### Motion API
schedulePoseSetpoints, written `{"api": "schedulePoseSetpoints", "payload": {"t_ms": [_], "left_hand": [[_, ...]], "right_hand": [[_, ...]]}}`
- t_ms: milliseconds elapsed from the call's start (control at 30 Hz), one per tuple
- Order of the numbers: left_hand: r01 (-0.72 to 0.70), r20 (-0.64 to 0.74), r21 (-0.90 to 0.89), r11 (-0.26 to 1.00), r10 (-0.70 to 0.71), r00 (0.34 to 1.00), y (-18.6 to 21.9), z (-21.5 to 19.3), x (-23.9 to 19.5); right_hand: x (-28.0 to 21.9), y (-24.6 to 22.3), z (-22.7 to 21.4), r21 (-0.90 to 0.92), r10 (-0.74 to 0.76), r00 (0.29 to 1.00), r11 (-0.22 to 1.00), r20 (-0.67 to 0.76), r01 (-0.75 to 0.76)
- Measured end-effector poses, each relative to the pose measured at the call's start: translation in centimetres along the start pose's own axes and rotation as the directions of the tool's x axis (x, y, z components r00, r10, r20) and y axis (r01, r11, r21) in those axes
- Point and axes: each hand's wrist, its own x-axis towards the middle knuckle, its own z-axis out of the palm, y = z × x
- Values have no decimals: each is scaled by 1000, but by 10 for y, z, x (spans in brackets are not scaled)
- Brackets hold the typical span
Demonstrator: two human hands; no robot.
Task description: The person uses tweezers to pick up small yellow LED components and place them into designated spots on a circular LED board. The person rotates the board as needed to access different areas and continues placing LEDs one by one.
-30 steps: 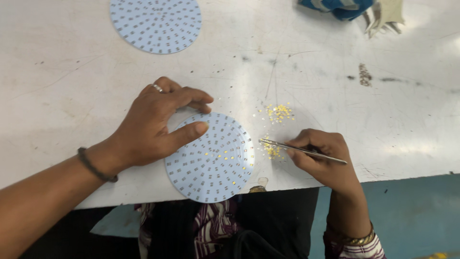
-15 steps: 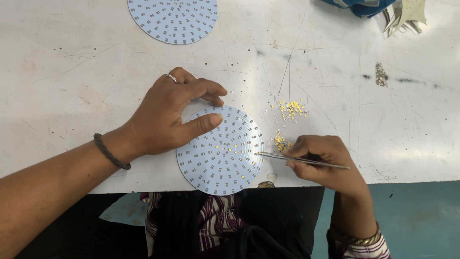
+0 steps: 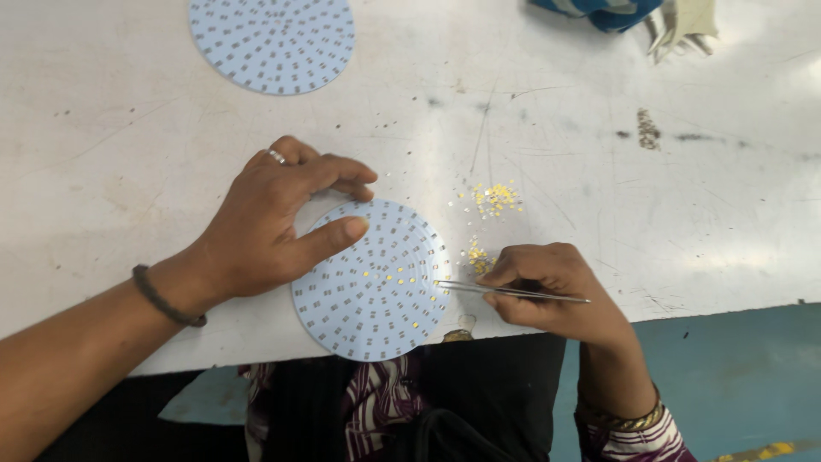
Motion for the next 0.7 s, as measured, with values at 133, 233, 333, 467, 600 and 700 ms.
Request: {"api": "schedulePoseSetpoints", "payload": {"t_ms": [133,233,333,467,600,700], "left_hand": [[9,-6,-1,1000,-9,1000,2,-1,1],[21,-8,-10,1000,-21,1000,1,0,0],[37,-3,-11,999,-37,999,1,0,1],[34,-4,-13,999,-34,999,1,1,0],[35,-3,-17,999,-35,999,0,1,0],[39,-3,-10,999,-39,999,1,1,1]], "right_hand": [[-12,10,-10,59,102,979,994,-179,-93],[-19,19,-15,54,151,931,989,-333,-141],[-23,24,-14,64,117,937,993,-329,-101],[-21,22,-11,21,122,944,992,-306,-121],[-18,16,-10,-4,113,952,993,-284,-119],[-16,13,-10,-66,116,953,988,-281,-140]]}}
